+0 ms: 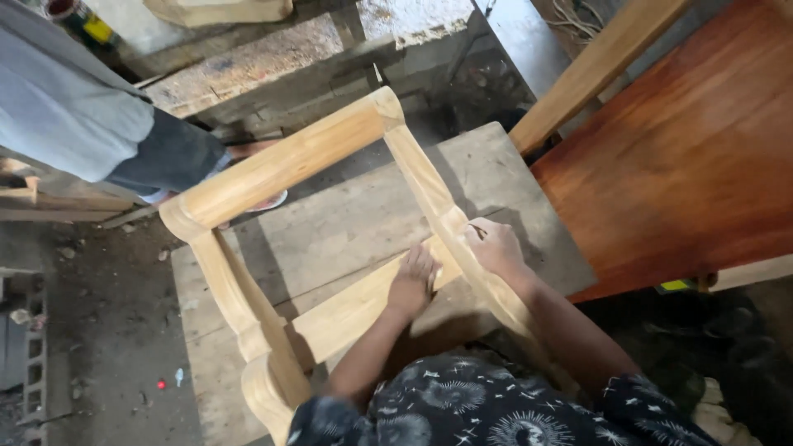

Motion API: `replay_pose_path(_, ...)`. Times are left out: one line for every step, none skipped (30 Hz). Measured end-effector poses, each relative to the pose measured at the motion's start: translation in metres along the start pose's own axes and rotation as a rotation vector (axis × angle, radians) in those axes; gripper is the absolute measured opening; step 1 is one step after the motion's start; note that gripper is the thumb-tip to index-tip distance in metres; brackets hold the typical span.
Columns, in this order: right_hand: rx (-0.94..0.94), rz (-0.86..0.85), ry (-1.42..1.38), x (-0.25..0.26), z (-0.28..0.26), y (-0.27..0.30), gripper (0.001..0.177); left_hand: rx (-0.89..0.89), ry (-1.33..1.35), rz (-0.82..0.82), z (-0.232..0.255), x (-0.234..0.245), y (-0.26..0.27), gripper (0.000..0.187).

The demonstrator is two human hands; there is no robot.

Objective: The person sands the surface of a wooden chair frame using a piece of sandpaper. They hold the chair steady with one hand while rubbing the sandpaper back and forth across the wood with the other hand.

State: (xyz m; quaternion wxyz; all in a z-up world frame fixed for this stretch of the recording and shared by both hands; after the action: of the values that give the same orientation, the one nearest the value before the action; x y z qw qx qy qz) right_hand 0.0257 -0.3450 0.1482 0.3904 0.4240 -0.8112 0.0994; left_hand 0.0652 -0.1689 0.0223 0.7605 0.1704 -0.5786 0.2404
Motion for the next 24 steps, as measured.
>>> replay_pose_path(0.113, 0.06, 0.133, 0.006, -0.009, 0.005, 0.03, 0.125, 0.103, -0.085, -0.003, 0.013, 0.021, 0.052)
replay_pose_path(0.226, 0.119, 0.267, 0.011, -0.019, 0.01, 0.032, 0.251, 0.205, -0.17, -0.006, 0.025, 0.044, 0.057)
replay_pose_path(0.228, 0.115, 0.267, 0.011, -0.03, 0.023, 0.032, 0.255, 0.206, -0.169, -0.016, 0.017, 0.062, 0.057)
replay_pose_path(0.502, 0.216, 0.35, 0.014, -0.057, 0.041, 0.033, 0.251, 0.215, -0.229, -0.025, 0.006, 0.082, 0.064)
replay_pose_path(0.787, 0.321, 0.421, 0.014, -0.086, 0.063, 0.035, 0.255, 0.219, -0.281, -0.037, 0.0, 0.102, 0.072)
replay_pose_path(0.801, 0.318, 0.413, -0.031, -0.057, 0.057, 0.035, 0.268, 0.215, -0.273, -0.048, -0.004, 0.105, 0.072)
replay_pose_path(0.903, 0.059, 0.32, -0.087, -0.027, 0.061, 0.052, 0.242, 0.25, -0.29, -0.056, -0.011, 0.112, 0.078)
replay_pose_path(0.995, -0.202, 0.221, -0.141, 0.0, 0.067, 0.07, 0.216, 0.284, -0.307, -0.064, -0.018, 0.119, 0.085)
replay_pose_path(0.997, -0.2, 0.221, -0.131, -0.024, 0.075, 0.07, 0.216, 0.283, -0.305, -0.076, -0.022, 0.122, 0.085)
replay_pose_path(1.181, -0.353, 0.242, -0.129, -0.051, 0.095, 0.086, 0.257, 0.304, -0.311, -0.089, -0.026, 0.127, 0.074)
replay_pose_path(1.356, -0.512, 0.264, -0.124, -0.072, 0.119, 0.104, 0.294, 0.331, -0.322, -0.099, -0.034, 0.132, 0.065)
replay_pose_path(1.35, -0.514, 0.268, -0.143, -0.063, 0.118, 0.104, 0.29, 0.335, -0.324, -0.089, 0.013, 0.123, 0.065)
replay_pose_path(1.398, -0.526, 0.351, -0.162, -0.051, 0.119, 0.1, 0.362, 0.278, -0.328, -0.082, 0.066, 0.119, 0.064)
replay_pose_path(1.445, -0.539, 0.435, -0.181, -0.039, 0.12, 0.096, 0.434, 0.219, -0.333, -0.074, 0.126, 0.124, 0.064)
replay_pose_path(1.451, -0.549, 0.438, -0.192, -0.035, 0.123, 0.096, 0.442, 0.228, -0.33, -0.088, 0.127, 0.131, 0.064)
replay_pose_path(1.462, -0.431, 0.414, -0.198, -0.033, 0.123, 0.078, 0.548, 0.012, -0.098, -0.111, 0.143, 0.137, 0.04)
replay_pose_path(1.466, -0.315, 0.381, -0.205, -0.031, 0.128, 0.06, 0.645, -0.21, 0.128, -0.129, 0.16, 0.15, 0.054)
replay_pose_path(1.469, -0.327, 0.376, -0.196, -0.025, 0.129, 0.06, 0.655, -0.208, 0.121, -0.137, 0.161, 0.158, 0.054)
replay_pose_path(1.296, -0.292, 0.254, -0.181, -0.025, 0.113, 0.052, 0.84, -0.202, 0.374, -0.154, 0.177, 0.173, 0.04)
replay_pose_path(1.12, -0.257, 0.136, -0.167, -0.022, 0.097, 0.043, 1.017, -0.195, 0.631, -0.167, 0.192, 0.192, 0.063)
replay_pose_path(1.125, -0.257, 0.135, -0.158, -0.017, 0.092, 0.043, 1.02, -0.196, 0.634, -0.164, 0.208, 0.195, 0.063)
replay_pose_path(0.844, -0.199, -0.034, -0.143, -0.005, 0.073, 0.032, 1.105, -0.124, 0.631, -0.164, 0.221, 0.201, 0.071)
replay_pose_path(0.557, -0.143, -0.191, -0.126, 0.014, 0.058, 0.021, 1.192, -0.045, 0.622, -0.162, 0.232, 0.209, 0.08)
replay_pose_path(0.559, -0.148, -0.186, -0.137, 0.03, 0.051, 0.021, 1.198, -0.041, 0.621, -0.171, 0.239, 0.219, 0.08)
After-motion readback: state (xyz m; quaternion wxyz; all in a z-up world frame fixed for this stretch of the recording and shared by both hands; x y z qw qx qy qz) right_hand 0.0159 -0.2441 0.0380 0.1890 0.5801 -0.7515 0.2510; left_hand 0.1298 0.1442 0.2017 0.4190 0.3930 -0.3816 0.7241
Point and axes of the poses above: each hand's wrist, its own y-axis away from the middle knuckle, its own x-axis out of the back of the hand, z = x × y, the point moved 6 cm from there along -y, towards the middle knuckle, and after that the axes turned 3 degrees about z, right-handed, at the moved point
